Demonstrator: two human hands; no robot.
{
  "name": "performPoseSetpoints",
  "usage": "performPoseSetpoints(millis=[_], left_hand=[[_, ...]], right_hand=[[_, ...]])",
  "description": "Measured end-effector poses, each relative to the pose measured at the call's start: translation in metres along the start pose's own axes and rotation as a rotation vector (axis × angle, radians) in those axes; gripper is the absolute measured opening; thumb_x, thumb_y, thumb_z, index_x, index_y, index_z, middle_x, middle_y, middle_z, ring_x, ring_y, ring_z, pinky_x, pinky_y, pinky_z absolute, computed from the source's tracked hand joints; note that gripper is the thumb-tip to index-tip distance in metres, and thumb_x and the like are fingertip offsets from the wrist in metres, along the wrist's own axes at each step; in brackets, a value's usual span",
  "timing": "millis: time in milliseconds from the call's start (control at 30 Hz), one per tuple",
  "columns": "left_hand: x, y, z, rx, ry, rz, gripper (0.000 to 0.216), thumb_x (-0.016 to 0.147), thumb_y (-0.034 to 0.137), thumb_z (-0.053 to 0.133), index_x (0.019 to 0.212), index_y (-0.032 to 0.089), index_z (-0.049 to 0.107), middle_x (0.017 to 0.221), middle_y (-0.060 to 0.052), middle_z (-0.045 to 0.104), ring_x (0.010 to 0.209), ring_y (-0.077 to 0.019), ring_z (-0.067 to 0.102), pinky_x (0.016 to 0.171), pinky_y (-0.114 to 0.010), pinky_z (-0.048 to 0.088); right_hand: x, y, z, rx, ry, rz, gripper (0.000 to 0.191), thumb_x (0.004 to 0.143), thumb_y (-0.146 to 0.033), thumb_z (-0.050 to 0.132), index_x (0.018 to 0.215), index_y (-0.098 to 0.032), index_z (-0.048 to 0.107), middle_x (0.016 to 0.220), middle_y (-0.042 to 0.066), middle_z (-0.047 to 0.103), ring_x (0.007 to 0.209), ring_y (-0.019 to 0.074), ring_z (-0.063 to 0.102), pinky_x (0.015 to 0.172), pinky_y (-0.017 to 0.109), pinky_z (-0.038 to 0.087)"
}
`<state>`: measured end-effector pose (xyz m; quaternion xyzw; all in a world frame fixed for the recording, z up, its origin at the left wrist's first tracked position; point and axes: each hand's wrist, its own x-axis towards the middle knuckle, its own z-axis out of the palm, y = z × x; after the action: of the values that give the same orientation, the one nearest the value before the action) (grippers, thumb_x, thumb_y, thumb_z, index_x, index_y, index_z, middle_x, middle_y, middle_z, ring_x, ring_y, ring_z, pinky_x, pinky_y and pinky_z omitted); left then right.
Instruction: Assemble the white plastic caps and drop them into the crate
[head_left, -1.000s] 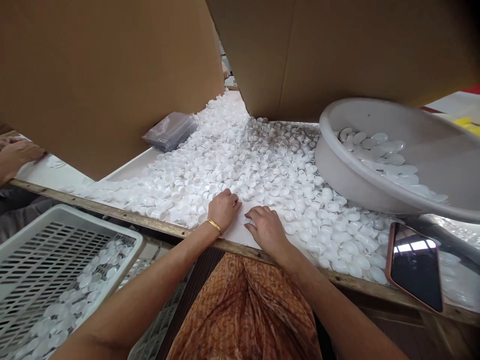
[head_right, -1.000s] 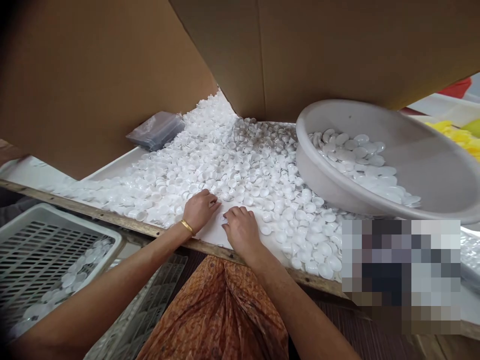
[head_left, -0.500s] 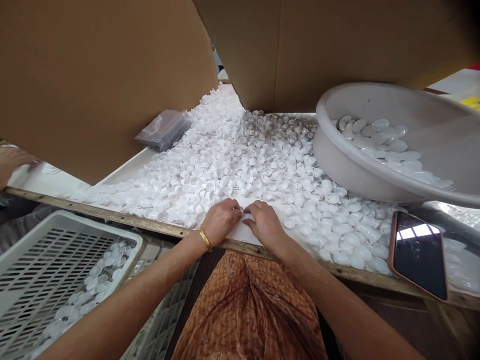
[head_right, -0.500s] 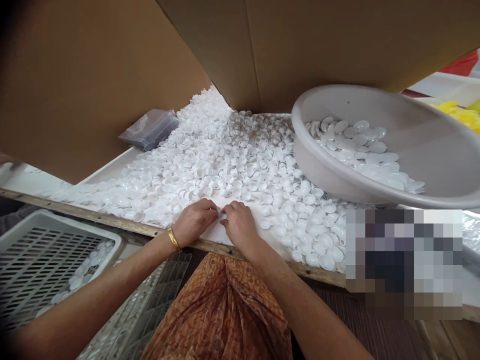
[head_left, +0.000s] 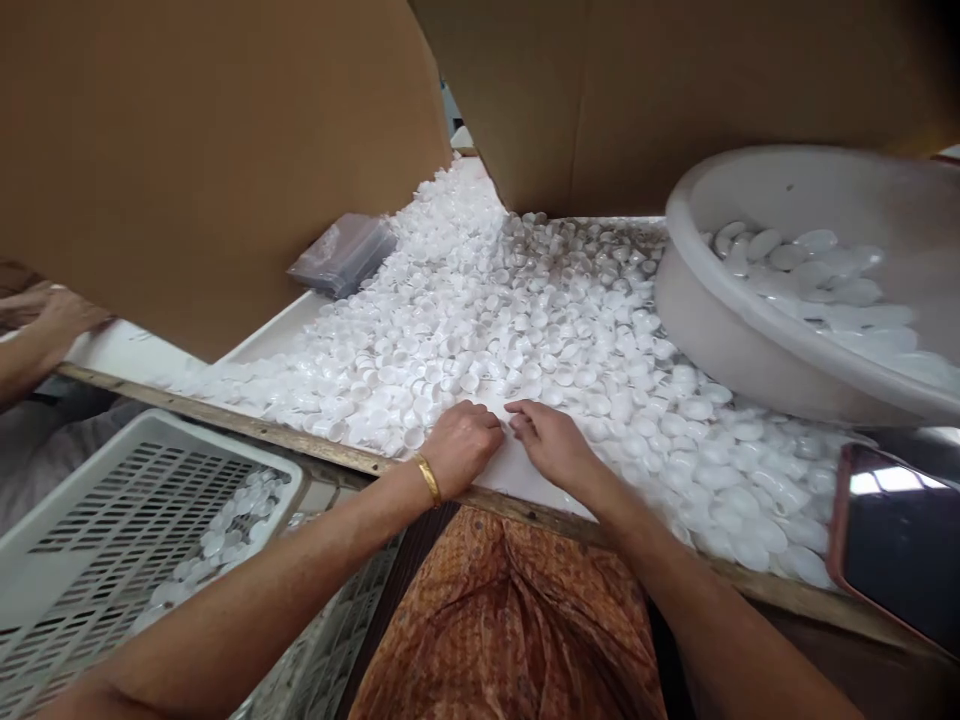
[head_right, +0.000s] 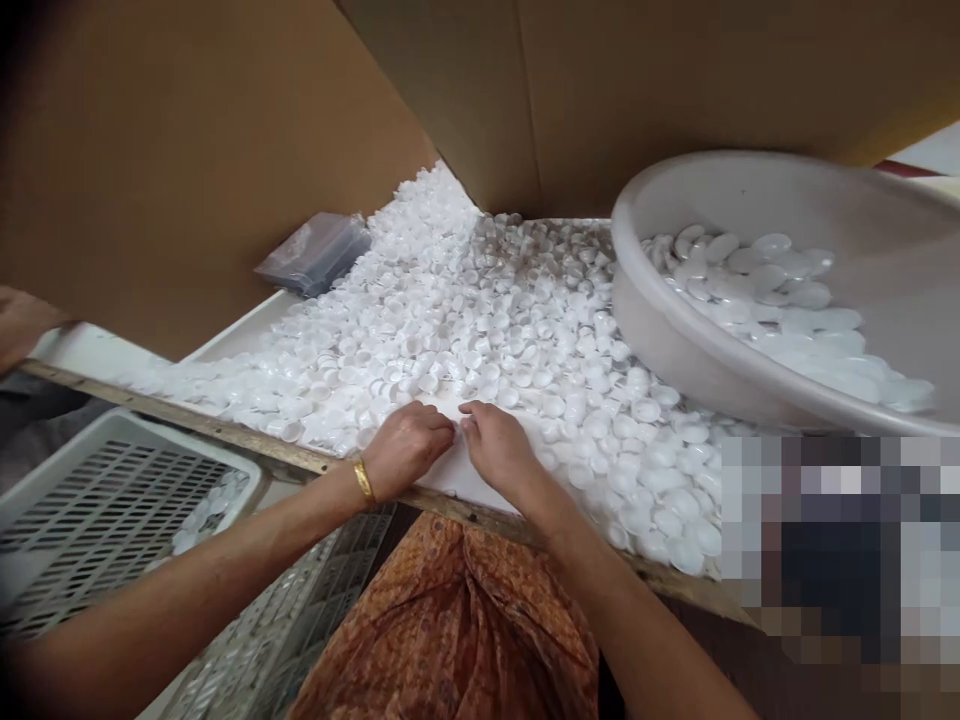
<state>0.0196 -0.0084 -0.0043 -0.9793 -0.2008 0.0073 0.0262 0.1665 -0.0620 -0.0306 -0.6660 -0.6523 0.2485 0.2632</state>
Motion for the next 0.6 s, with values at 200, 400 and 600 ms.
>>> performPoseSetpoints(millis=[200,400,600], left_hand=[[-0.012,0.011,0.004,-0.027,0.018,-0.018,0.014,0.084,0.022,0.048,0.081,0.013,0.059,0.079,-0.006,0.06,0.078,-0.0182,0.053,0.067,-0.033,0.035],[-0.018,0.013,0.012,-0.079,0.065,-0.03,0.014,0.082,0.018,0.047,0.081,0.012,0.059,0.083,-0.008,0.059,0.078,-0.0182,0.052,0.066,-0.032,0.035],[-0.018,0.014,0.013,-0.096,0.113,-0.041,0.018,0.083,0.016,0.043,0.083,0.012,0.06,0.086,-0.009,0.061,0.079,-0.0182,0.054,0.07,-0.034,0.037]], right_hand=[[0.009,0.014,0.017,-0.15,0.029,-0.08,0.022,0.086,-0.027,0.039,0.076,-0.021,0.059,0.08,0.006,0.062,0.076,0.0198,0.057,0.068,0.031,0.04],[0.012,0.036,0.029,0.013,-0.026,0.011,0.015,0.078,-0.038,0.046,0.071,-0.03,0.056,0.08,0.005,0.065,0.069,0.0225,0.058,0.06,0.036,0.04],[0.014,0.038,0.027,-0.053,-0.037,0.056,0.014,0.075,-0.034,0.049,0.063,-0.03,0.056,0.075,0.006,0.065,0.064,0.0217,0.057,0.054,0.035,0.039]])
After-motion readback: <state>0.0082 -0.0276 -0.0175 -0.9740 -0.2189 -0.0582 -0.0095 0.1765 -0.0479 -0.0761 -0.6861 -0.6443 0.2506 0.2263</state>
